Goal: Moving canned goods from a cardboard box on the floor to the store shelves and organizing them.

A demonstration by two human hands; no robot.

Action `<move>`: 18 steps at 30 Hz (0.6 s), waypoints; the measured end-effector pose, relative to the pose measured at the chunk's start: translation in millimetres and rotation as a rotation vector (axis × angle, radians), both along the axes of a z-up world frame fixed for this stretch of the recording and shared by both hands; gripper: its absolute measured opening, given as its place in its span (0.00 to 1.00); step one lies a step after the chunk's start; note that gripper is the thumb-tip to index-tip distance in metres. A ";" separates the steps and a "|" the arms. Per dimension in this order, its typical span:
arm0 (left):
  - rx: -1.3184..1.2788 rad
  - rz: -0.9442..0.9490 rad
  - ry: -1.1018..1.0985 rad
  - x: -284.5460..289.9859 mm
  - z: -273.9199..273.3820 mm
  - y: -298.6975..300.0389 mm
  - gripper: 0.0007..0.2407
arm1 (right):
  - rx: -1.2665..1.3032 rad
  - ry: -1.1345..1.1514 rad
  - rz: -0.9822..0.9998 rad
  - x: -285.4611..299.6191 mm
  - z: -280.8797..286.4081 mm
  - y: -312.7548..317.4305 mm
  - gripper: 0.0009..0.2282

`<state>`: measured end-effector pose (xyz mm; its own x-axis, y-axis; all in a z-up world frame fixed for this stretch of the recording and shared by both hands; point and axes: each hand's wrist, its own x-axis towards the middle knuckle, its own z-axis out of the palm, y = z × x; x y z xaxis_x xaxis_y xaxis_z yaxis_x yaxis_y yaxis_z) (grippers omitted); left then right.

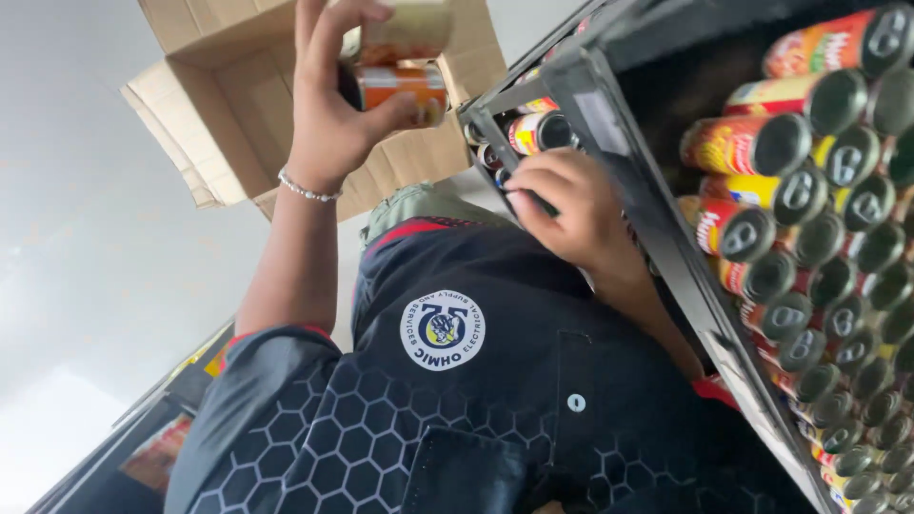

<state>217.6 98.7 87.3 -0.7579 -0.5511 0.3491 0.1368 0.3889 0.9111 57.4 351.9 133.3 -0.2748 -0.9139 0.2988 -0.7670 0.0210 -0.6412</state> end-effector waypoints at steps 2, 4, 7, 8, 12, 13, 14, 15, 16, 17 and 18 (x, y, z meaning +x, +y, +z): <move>-0.189 0.179 -0.090 8.7 -43.5 -19.9 0.25 | 0.139 -0.022 0.121 3.9 -35.3 -31.7 0.05; -0.092 0.193 -0.236 12.7 -85.0 -36.2 0.25 | 0.199 -0.102 0.137 0.8 -71.6 -54.9 0.05; 0.041 0.216 -0.485 5.7 -145.4 -58.7 0.25 | 0.283 -0.170 0.146 -7.0 -116.4 -85.9 0.05; 0.075 0.230 -0.595 2.9 -165.3 -65.5 0.25 | 0.303 -0.163 0.143 -9.4 -131.5 -95.7 0.05; 0.086 0.226 -0.639 -18.0 -264.3 -91.0 0.27 | 0.400 -0.164 0.150 -24.5 -174.4 -148.8 0.05; 0.070 0.219 -0.658 -25.8 -288.4 -97.1 0.27 | 0.413 -0.183 0.137 -27.8 -181.4 -161.1 0.05; 0.055 0.215 -0.674 -34.4 -314.1 -101.3 0.28 | 0.428 -0.197 0.127 -32.6 -189.3 -172.5 0.05; 0.062 0.206 -0.683 -47.5 -335.4 -107.1 0.28 | 0.437 -0.207 0.121 -33.9 -195.2 -180.4 0.05; 0.078 0.227 -0.694 -58.5 -355.9 -111.6 0.28 | 0.439 -0.229 0.103 -34.2 -200.1 -188.0 0.05; 0.094 0.249 -0.706 -68.8 -375.8 -114.9 0.29 | 0.440 -0.251 0.084 -34.0 -204.3 -194.8 0.05; 0.097 0.244 -0.710 -79.3 -396.2 -118.3 0.29 | 0.445 -0.256 0.080 -35.2 -206.8 -197.7 0.05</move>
